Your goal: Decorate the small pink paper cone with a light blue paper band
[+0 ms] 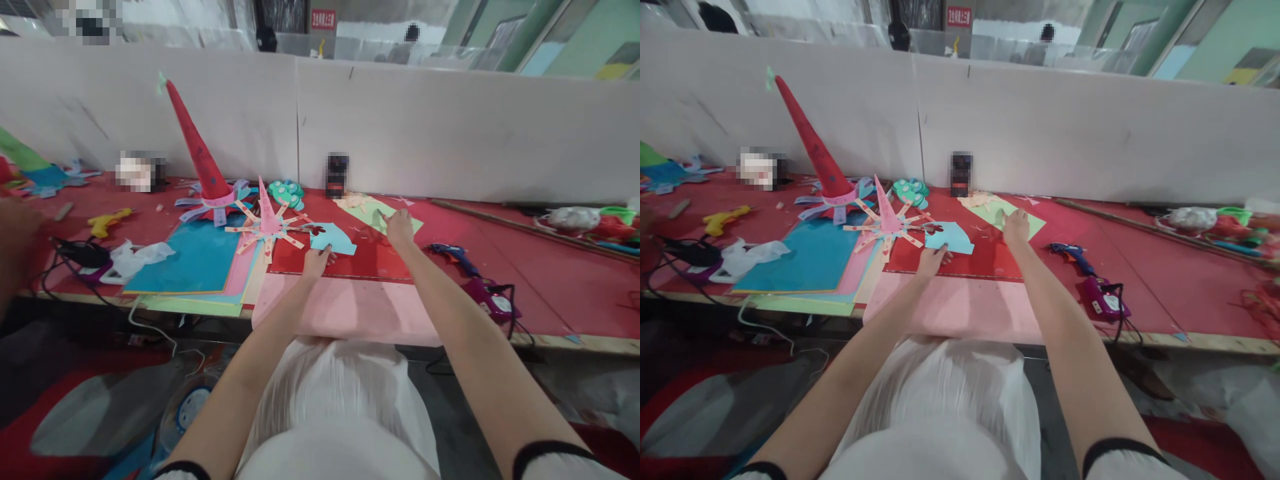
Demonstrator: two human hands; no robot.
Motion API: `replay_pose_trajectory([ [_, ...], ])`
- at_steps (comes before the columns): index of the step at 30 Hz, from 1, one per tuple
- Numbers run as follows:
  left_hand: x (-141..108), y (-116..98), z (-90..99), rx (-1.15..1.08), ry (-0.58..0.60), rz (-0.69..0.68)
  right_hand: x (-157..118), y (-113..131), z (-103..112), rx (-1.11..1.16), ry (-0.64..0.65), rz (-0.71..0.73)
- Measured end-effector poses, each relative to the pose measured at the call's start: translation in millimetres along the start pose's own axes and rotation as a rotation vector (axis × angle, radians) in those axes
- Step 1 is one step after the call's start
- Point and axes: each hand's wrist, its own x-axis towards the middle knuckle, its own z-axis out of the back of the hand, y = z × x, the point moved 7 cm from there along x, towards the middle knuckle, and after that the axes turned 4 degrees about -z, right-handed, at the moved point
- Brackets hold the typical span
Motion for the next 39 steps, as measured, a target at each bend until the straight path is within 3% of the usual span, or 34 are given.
replay_pose_trajectory([
  [1,0,0,0.3,-0.007,-0.006,0.004,-12,5,-10,-0.047,0.075,0.015],
  [3,0,0,0.5,-0.008,-0.008,0.013,-38,14,-23,-0.062,0.107,0.037],
  [7,0,0,-1.2,0.035,0.03,0.01,-73,21,-28,-0.054,-0.033,0.04],
  [11,0,0,0.3,0.05,0.014,-0.001,-73,18,-24,-0.059,-0.044,0.004],
  [23,1,2,-1.5,0.048,0.028,-0.009,-72,34,-21,-0.19,0.051,0.089],
  [31,4,8,-4.1,0.118,0.064,-0.008,-99,39,-15,-0.17,0.051,0.09],
  [34,4,3,-0.5,0.117,0.026,-0.039,-115,52,-13,-0.226,0.085,0.064],
  [39,0,-6,13.3,-0.115,-0.139,-0.09,-134,82,-18,-0.242,0.175,0.012],
])
